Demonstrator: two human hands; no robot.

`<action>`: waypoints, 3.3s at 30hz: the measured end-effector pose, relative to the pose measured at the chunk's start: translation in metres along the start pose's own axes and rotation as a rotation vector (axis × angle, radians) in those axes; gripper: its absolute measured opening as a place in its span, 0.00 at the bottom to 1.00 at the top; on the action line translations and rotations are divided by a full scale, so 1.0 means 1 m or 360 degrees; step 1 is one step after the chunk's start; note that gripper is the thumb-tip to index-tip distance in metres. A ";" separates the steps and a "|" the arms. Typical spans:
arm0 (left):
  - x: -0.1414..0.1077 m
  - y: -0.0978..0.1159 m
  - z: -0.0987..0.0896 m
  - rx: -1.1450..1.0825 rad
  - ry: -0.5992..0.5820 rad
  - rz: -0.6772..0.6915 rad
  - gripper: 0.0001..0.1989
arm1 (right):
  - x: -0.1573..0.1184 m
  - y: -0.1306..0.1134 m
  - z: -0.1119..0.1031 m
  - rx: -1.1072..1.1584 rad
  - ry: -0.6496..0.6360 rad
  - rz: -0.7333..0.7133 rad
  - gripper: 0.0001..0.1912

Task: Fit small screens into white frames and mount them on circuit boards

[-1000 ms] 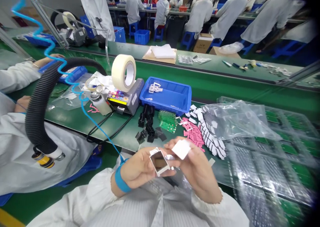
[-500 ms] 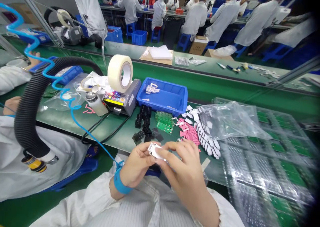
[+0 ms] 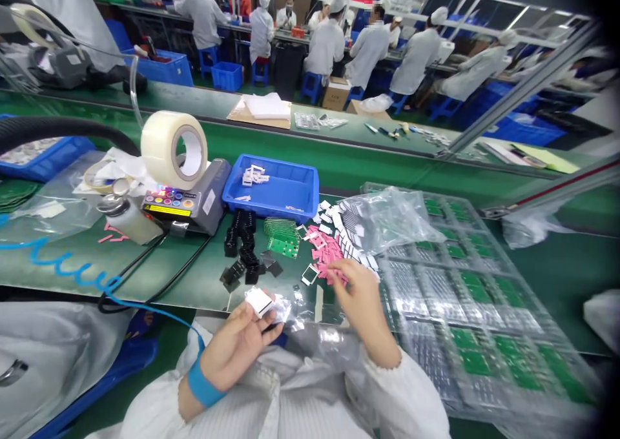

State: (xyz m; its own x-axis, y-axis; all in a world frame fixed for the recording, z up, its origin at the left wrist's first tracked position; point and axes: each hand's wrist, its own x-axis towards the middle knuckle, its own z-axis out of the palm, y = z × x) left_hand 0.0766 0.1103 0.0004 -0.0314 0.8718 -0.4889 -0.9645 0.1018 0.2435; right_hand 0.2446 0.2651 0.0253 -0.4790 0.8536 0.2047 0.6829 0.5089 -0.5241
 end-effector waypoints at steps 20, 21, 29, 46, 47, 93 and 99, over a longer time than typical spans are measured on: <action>-0.013 0.020 0.023 0.0395 -0.0292 0.0274 0.22 | 0.002 -0.051 -0.023 0.0516 -0.0081 -0.0643 0.06; -0.014 0.021 0.023 0.0407 -0.0302 0.0289 0.22 | 0.001 -0.064 -0.027 0.0561 -0.0122 -0.0861 0.06; -0.019 0.026 0.023 0.0424 -0.0270 0.0328 0.20 | 0.005 -0.095 -0.024 0.0078 -0.0094 -0.1459 0.11; -0.029 0.038 0.017 0.0353 -0.0163 0.0618 0.20 | -0.010 -0.129 0.038 0.0442 0.0230 -0.0843 0.11; -0.031 0.040 0.017 0.0447 -0.0119 0.0665 0.20 | -0.008 -0.132 0.036 0.0456 0.0250 -0.0863 0.07; -0.083 0.106 -0.123 -0.0606 0.0650 0.0927 0.15 | 0.042 -0.223 0.109 0.2149 -0.0873 0.0536 0.16; -0.063 0.075 -0.022 -0.0391 0.0203 0.0578 0.06 | -0.012 -0.188 0.029 0.1356 -0.0872 -0.0626 0.10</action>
State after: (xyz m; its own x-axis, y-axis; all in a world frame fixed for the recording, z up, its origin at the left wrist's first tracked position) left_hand 0.0002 0.0523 0.0308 -0.3964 0.7623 -0.5116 -0.9181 -0.3298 0.2200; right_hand 0.1058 0.1556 0.0977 -0.9059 0.3745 0.1978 -0.0782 0.3109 -0.9472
